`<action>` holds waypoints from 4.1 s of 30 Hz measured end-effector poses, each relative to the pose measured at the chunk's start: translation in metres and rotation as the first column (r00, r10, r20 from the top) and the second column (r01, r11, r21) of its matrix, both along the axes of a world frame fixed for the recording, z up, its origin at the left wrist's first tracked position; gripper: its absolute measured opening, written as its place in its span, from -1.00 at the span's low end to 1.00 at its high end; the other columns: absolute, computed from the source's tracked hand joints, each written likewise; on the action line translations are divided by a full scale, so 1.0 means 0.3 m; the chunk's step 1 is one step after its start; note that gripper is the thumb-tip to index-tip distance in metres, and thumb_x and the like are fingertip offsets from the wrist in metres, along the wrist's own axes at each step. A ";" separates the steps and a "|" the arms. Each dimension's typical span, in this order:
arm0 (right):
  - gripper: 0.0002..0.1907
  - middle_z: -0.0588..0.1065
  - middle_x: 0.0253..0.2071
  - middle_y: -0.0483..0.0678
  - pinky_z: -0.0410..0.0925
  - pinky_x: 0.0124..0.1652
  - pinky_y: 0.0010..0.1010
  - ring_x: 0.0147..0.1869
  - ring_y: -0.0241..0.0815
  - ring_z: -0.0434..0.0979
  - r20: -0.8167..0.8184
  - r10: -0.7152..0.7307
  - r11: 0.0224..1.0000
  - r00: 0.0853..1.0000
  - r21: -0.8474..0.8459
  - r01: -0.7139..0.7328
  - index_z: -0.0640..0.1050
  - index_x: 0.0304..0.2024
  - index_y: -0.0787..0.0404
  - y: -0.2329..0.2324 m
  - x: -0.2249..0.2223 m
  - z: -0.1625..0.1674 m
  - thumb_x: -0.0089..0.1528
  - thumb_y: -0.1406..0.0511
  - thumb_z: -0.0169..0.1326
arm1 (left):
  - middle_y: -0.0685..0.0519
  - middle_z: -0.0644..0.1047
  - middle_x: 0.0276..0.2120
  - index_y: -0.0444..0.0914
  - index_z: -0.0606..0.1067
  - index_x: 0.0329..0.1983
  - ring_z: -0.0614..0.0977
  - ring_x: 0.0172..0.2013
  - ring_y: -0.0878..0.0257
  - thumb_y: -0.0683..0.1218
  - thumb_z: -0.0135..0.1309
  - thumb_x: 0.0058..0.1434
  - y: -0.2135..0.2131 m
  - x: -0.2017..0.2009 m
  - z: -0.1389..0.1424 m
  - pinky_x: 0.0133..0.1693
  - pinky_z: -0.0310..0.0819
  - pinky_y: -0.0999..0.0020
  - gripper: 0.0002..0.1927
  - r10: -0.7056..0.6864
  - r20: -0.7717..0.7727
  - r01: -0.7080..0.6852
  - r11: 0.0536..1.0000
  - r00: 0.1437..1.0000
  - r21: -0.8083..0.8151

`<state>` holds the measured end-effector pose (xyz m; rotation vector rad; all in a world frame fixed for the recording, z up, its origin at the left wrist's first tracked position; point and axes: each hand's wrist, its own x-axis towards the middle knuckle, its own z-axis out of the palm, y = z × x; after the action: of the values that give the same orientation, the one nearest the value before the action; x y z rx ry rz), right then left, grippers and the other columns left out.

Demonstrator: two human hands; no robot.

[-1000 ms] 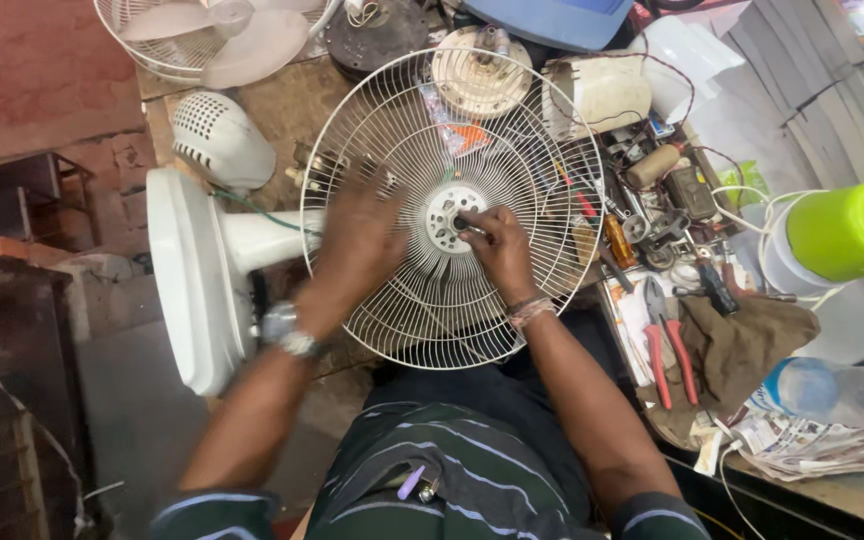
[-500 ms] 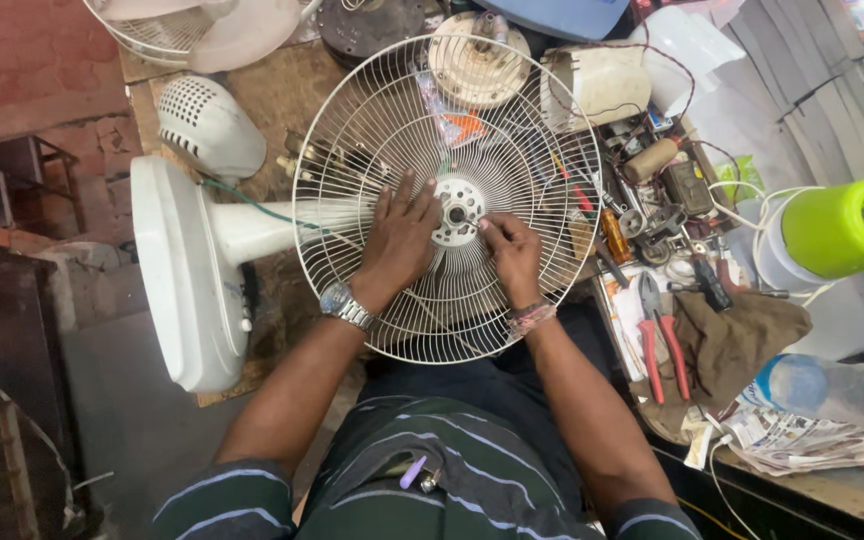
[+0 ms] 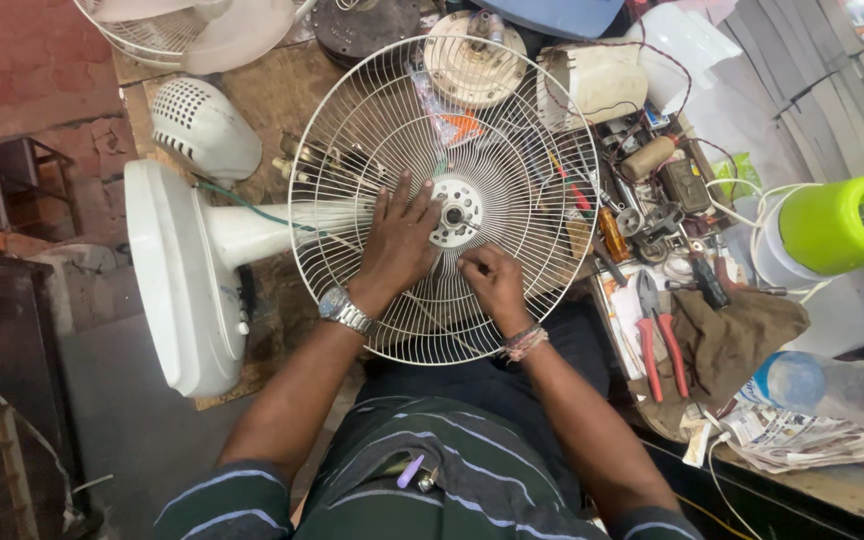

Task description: The person disassembles a white pedestal fan by removing the front grille and then the motor housing. They use pliers and a hammer to loosen and remove components, then wipe the motor housing with a cloth.

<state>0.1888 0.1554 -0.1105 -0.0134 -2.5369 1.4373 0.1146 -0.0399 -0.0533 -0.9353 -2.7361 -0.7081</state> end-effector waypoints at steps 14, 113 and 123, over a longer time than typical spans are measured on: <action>-0.56 0.51 -0.10 0.09 0.46 -0.17 -0.35 -0.09 -0.10 0.51 -0.387 -0.022 0.970 0.922 0.216 0.114 0.56 0.07 0.31 -0.049 -0.100 0.113 0.14 0.35 0.30 | -0.08 0.60 -0.16 -0.31 0.54 0.01 0.69 -0.30 0.13 -0.13 0.16 0.24 0.052 0.188 -0.020 -0.26 0.57 0.22 -0.71 0.124 0.331 -0.259 0.878 0.935 0.402; -0.80 0.62 -0.36 -0.05 0.38 -0.33 -0.44 -0.37 -0.29 0.52 0.217 0.066 0.997 0.974 0.021 -0.072 0.68 -0.13 0.24 0.182 -0.090 0.167 0.28 0.26 0.18 | -0.06 0.49 -0.26 -0.30 0.53 0.04 0.57 -0.44 0.17 -0.15 0.10 0.28 0.124 0.070 -0.049 -0.45 0.51 0.28 -0.73 0.106 0.197 -0.174 0.914 0.975 0.367; -0.68 0.49 -0.27 0.06 0.41 -0.16 -0.20 -0.19 0.03 0.52 -0.286 -0.049 0.952 0.957 0.277 0.131 0.62 -0.07 0.27 -0.039 -0.119 0.103 0.10 0.47 0.25 | -0.03 0.45 -0.31 -0.22 0.48 -0.28 0.59 -0.30 0.04 -0.16 0.04 0.25 0.115 -0.006 -0.042 -0.35 0.53 0.15 -0.97 -0.005 -0.199 0.050 0.974 0.980 0.219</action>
<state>0.1531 0.1438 -0.0796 0.1107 -2.4515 0.9419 0.1129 -0.0055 -0.0658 -0.9389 -2.4171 -0.8572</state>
